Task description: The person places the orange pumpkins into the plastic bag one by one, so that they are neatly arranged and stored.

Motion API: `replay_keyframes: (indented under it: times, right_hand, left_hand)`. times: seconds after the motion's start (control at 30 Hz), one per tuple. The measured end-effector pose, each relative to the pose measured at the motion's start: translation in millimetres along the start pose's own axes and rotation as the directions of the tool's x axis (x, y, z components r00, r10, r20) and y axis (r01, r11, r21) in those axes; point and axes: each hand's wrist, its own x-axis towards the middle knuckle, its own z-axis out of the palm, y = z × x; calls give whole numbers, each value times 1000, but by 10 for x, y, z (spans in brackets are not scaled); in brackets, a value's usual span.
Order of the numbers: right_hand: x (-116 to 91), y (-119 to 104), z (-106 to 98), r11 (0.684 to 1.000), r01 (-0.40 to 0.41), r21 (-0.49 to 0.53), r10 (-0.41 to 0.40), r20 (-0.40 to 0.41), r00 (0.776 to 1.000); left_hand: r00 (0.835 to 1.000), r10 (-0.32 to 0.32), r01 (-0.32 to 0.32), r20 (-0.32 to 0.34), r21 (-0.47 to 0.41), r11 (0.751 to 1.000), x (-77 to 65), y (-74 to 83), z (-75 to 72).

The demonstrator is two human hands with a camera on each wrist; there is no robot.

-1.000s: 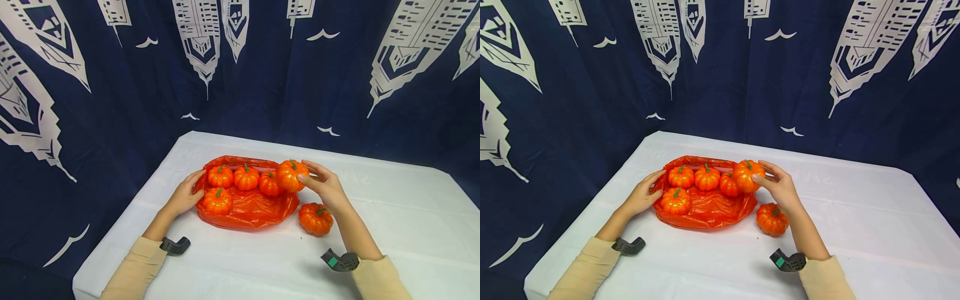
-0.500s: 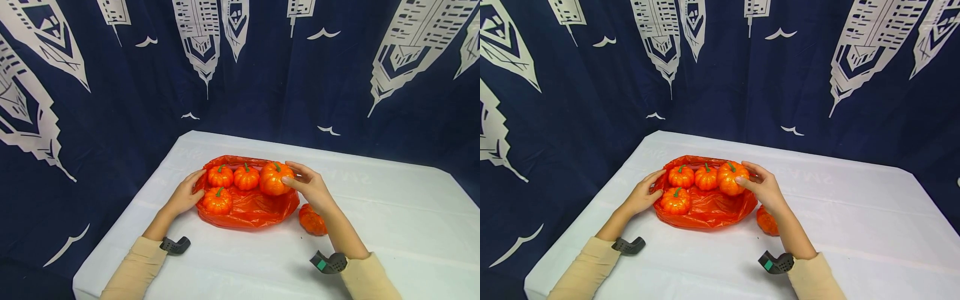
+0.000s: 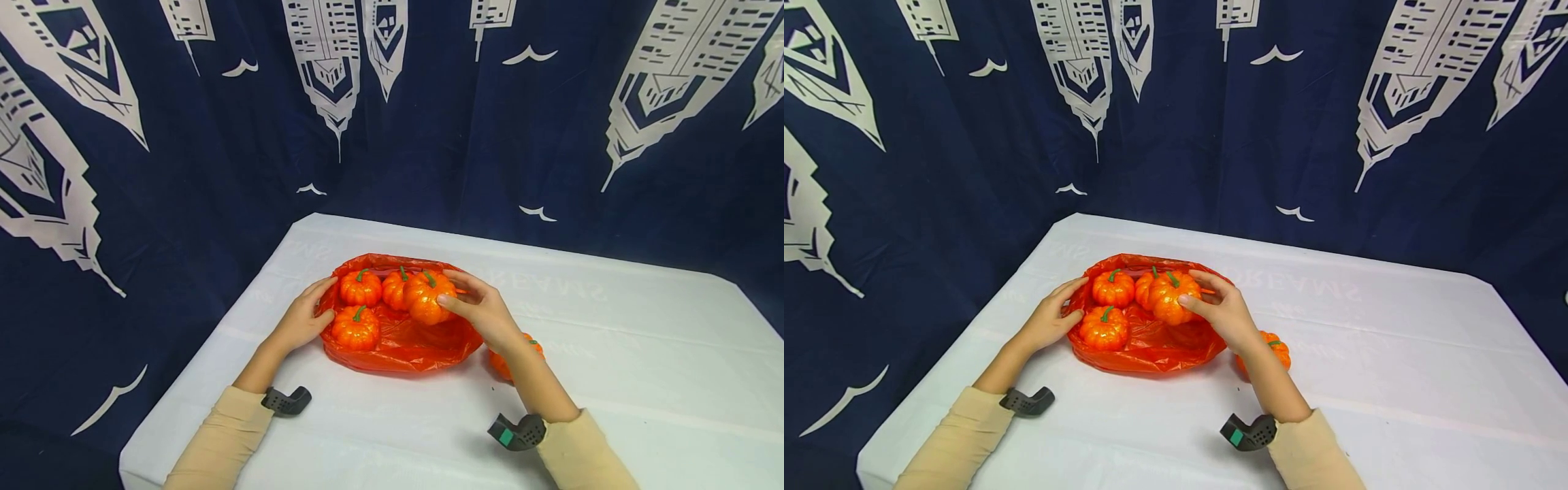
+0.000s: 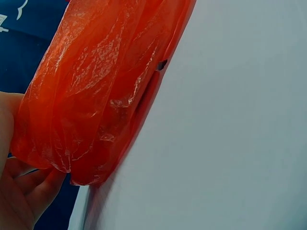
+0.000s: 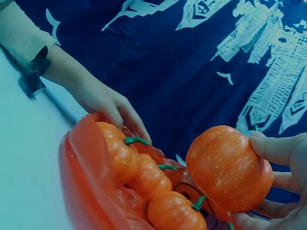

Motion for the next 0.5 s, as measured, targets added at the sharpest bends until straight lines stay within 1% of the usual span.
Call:
replay_keyframes:
  times: [0.07,0.3,0.5]
  right_hand:
    - [3,15,43,1000,-6,-16,6,4,1000]
    - [12,82,199,999,16,-36,-15,20,1000]
    - [32,148,306,999,-6,-36,6,14,1000]
  left_hand:
    - [1000,2,-2,0,2,1000,1,-2,1]
    - [1000,6,-6,-3,12,1000,3,-7,-1]
    - [1000,0,0,-2,8,1000,1,16,-3]
